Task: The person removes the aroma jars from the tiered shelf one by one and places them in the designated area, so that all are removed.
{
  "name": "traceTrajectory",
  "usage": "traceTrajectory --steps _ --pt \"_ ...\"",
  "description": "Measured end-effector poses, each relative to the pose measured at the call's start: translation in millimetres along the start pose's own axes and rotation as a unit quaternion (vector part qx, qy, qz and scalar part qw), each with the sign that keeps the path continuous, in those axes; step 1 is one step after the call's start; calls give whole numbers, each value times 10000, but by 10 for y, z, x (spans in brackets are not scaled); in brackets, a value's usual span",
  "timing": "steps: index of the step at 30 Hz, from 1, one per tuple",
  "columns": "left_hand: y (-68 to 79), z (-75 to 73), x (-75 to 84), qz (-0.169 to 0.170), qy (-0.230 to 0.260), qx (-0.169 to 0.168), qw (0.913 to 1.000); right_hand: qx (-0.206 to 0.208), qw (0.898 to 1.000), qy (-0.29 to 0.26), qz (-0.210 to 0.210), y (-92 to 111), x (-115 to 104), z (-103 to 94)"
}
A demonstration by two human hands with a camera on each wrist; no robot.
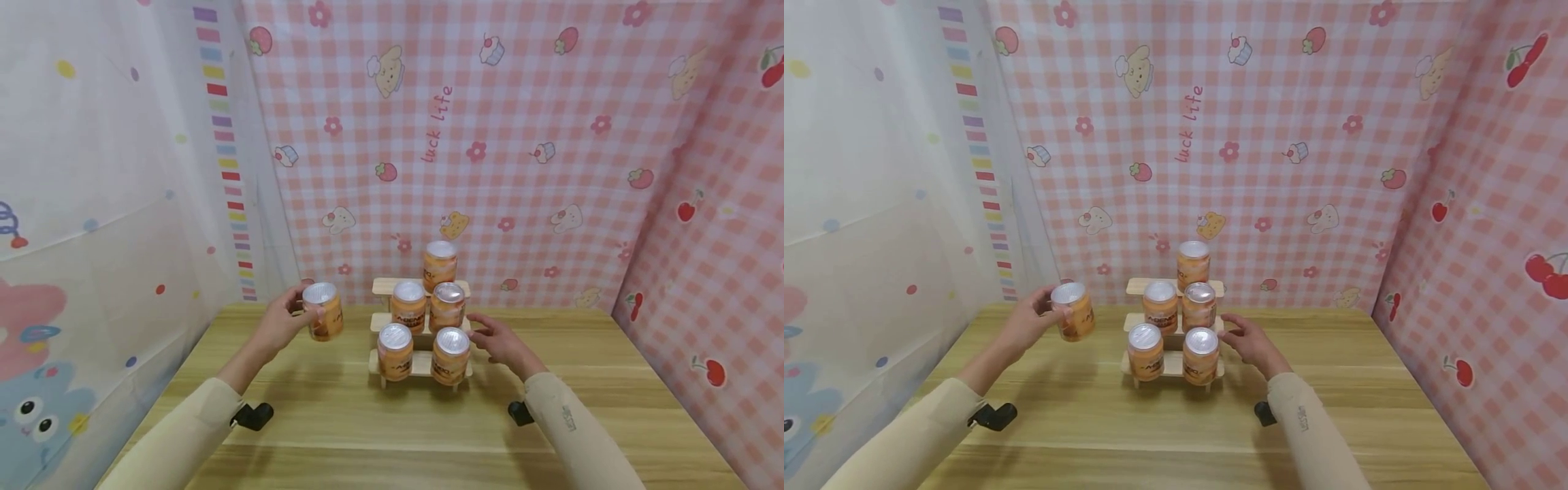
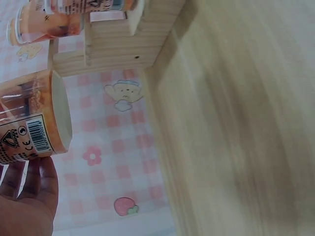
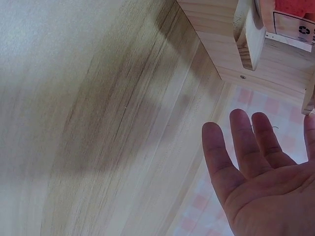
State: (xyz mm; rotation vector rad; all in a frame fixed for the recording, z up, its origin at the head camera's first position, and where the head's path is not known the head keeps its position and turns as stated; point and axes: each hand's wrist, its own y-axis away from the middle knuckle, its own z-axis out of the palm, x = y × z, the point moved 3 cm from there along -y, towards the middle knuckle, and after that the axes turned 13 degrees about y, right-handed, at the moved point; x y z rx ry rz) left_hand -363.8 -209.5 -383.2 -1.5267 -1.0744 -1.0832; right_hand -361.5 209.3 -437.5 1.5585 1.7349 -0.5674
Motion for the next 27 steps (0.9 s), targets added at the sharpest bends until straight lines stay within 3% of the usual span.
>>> traceTrajectory --steps 15,27 --pt "194 -6 -296 -123 -179 -141 9997 2 10000 -3 58 2 10 -3" --pt "314 123 -529 -262 -258 -214 9991 -41 9999 -72 123 -4 10 -2"
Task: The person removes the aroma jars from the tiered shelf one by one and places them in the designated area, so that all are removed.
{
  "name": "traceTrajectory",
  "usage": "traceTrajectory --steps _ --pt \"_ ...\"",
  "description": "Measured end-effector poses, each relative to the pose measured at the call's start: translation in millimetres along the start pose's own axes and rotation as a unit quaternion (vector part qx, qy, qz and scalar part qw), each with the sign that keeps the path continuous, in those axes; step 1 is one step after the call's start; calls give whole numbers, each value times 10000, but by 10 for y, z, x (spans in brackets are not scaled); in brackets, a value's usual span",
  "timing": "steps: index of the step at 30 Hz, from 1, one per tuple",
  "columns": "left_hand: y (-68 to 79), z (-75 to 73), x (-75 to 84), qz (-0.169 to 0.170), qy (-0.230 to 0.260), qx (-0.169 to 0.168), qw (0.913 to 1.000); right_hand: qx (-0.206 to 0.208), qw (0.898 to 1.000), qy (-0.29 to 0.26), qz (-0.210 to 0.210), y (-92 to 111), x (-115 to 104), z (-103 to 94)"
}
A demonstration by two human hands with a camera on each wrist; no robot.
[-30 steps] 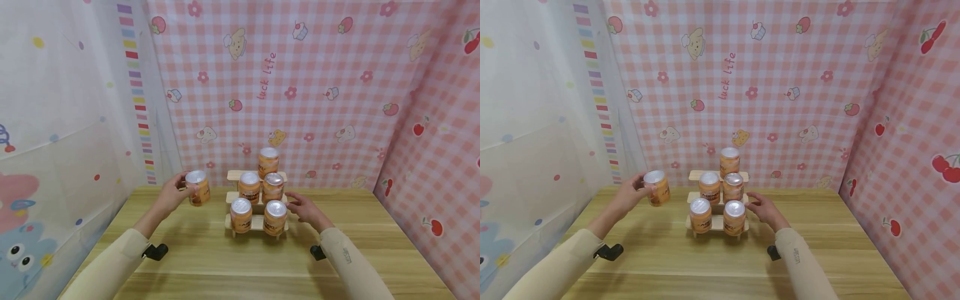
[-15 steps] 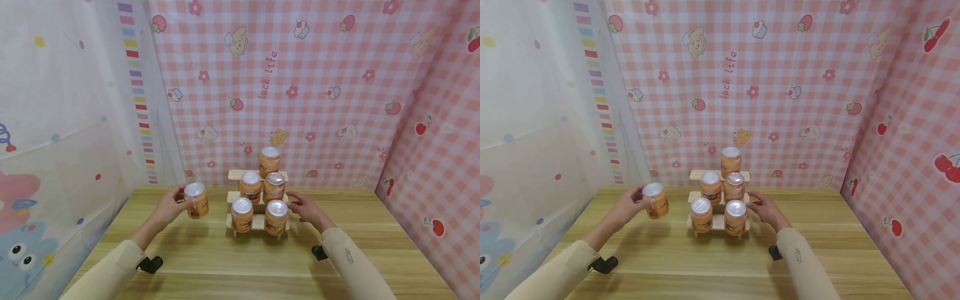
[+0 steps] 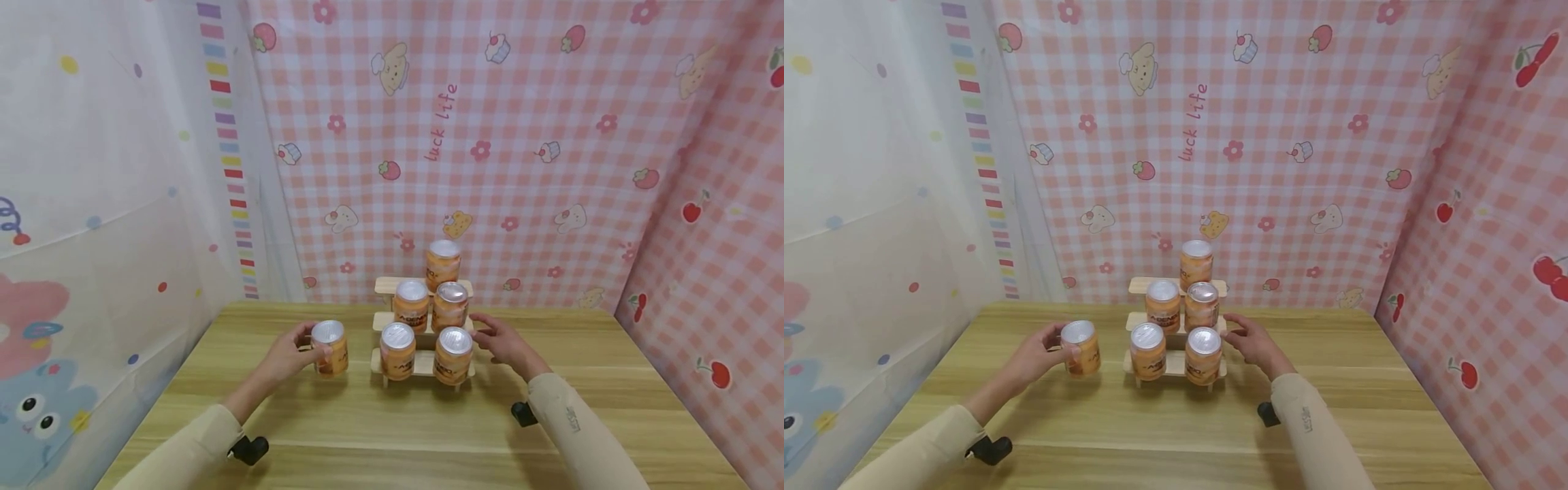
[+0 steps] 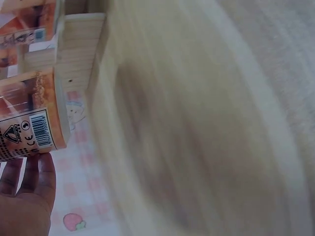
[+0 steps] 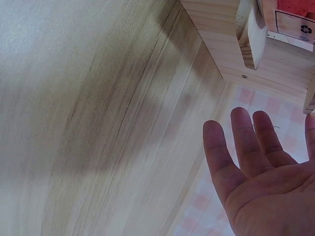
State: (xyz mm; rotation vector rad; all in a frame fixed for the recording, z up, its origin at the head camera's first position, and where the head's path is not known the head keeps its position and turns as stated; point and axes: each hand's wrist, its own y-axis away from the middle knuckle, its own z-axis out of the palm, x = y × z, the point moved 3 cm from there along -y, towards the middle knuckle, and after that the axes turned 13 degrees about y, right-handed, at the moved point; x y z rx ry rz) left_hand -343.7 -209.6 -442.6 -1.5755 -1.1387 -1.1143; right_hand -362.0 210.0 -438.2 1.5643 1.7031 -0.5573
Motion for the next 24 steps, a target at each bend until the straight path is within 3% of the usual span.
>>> traceTrajectory --steps 10,24 --pt "100 123 -134 -25 248 -77 9997 -11 10000 -2 -43 -8 1 -5" --pt "273 300 -167 -158 554 -622 9964 -9 10000 8 2 -22 17 5"
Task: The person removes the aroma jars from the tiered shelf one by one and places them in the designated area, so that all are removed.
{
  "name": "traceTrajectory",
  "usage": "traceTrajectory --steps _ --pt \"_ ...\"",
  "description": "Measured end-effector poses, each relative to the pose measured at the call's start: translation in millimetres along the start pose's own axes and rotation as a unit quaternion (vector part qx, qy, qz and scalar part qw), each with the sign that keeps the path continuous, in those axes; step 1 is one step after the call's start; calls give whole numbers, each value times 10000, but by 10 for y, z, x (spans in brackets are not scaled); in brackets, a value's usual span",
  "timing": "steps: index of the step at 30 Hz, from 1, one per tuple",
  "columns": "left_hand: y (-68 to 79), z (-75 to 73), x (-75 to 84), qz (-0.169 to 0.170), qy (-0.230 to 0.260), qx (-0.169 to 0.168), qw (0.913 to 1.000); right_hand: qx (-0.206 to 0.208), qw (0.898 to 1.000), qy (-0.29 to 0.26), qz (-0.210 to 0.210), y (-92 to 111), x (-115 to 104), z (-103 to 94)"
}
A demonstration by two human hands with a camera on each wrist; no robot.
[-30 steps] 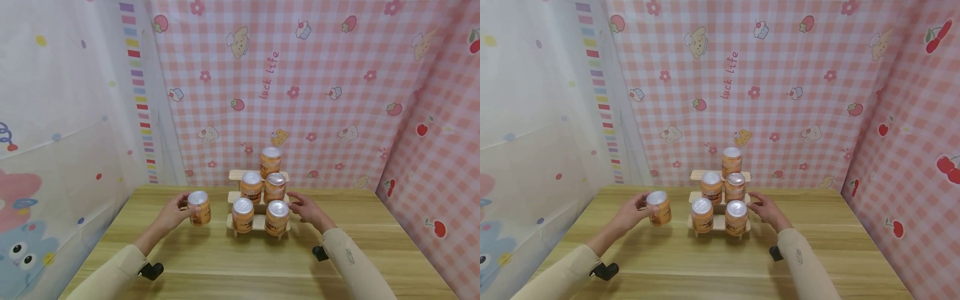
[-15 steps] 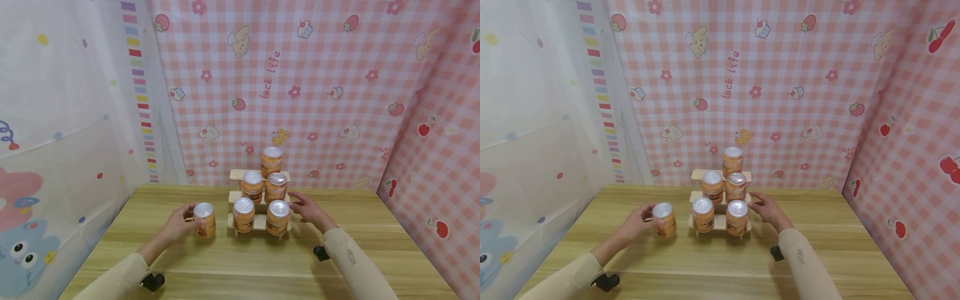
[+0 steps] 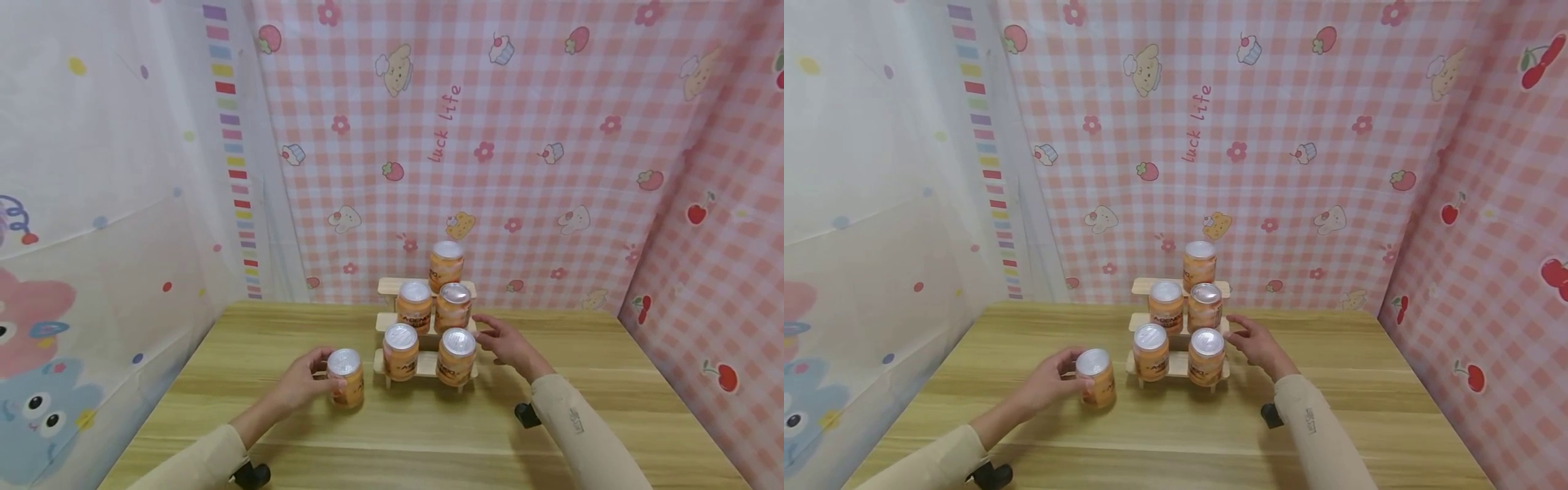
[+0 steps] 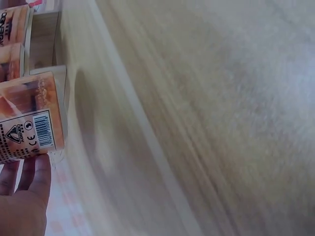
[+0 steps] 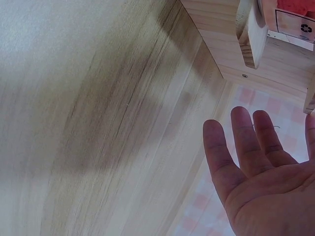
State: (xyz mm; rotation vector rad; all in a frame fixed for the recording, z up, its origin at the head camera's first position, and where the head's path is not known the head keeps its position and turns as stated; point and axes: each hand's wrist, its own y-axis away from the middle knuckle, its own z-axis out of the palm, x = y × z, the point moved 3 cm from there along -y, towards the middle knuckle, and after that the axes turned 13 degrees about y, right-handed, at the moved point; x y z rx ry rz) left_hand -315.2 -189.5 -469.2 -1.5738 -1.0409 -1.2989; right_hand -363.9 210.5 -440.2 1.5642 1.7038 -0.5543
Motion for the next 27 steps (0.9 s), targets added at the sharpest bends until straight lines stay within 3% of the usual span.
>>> traceTrajectory --steps 7,27 --pt "21 87 -6 -41 142 -80 9999 -6 10000 -78 18 1 20 -14" --pt "48 136 -93 -79 137 -367 9992 9 10000 -76 -29 -8 17 -7"
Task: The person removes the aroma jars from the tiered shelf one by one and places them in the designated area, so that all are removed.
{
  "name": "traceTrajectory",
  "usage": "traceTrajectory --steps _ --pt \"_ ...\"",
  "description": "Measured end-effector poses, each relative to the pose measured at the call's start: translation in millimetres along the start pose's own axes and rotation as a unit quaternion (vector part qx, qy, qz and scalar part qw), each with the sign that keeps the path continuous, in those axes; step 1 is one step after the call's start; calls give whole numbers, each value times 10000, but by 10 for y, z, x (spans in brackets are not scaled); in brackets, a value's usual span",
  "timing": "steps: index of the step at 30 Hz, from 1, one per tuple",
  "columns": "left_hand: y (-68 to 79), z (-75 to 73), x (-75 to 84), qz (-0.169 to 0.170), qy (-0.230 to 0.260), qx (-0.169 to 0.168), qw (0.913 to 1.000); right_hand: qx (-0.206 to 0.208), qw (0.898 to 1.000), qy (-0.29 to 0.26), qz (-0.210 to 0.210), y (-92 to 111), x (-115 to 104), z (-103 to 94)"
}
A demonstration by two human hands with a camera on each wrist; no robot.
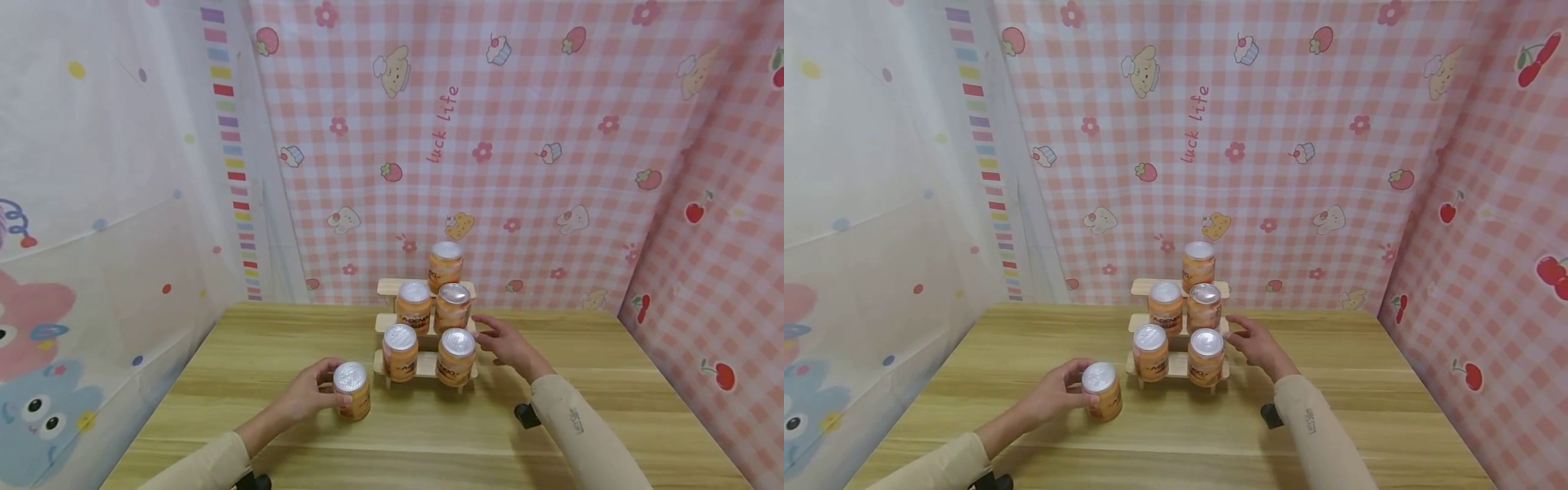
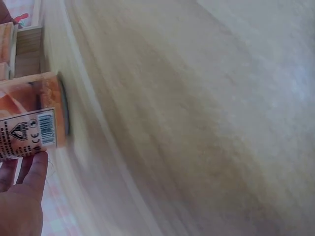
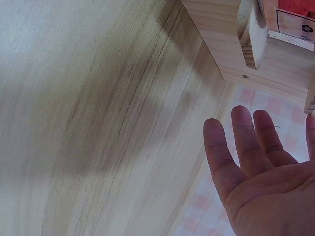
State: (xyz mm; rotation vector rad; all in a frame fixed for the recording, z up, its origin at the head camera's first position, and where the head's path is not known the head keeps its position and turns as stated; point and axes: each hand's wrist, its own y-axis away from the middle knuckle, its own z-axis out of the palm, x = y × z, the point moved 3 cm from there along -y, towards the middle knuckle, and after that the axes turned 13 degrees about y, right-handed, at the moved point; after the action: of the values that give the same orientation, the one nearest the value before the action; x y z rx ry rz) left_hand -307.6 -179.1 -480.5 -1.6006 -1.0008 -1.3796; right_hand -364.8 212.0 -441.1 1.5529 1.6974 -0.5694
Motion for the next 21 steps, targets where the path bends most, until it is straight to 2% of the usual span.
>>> traceTrajectory --steps 4,14,21 --pt "6 -7 -13 -66 -8 -48 10000 9 10000 -23 41 -10 4 4" --pt "-2 -8 -9 7 29 -198 9998 -4 10000 71 -62 -6 -29 -9" --pt "-38 -50 48 286 -136 -133 9994 89 9999 26 -133 -11 -52 -20"
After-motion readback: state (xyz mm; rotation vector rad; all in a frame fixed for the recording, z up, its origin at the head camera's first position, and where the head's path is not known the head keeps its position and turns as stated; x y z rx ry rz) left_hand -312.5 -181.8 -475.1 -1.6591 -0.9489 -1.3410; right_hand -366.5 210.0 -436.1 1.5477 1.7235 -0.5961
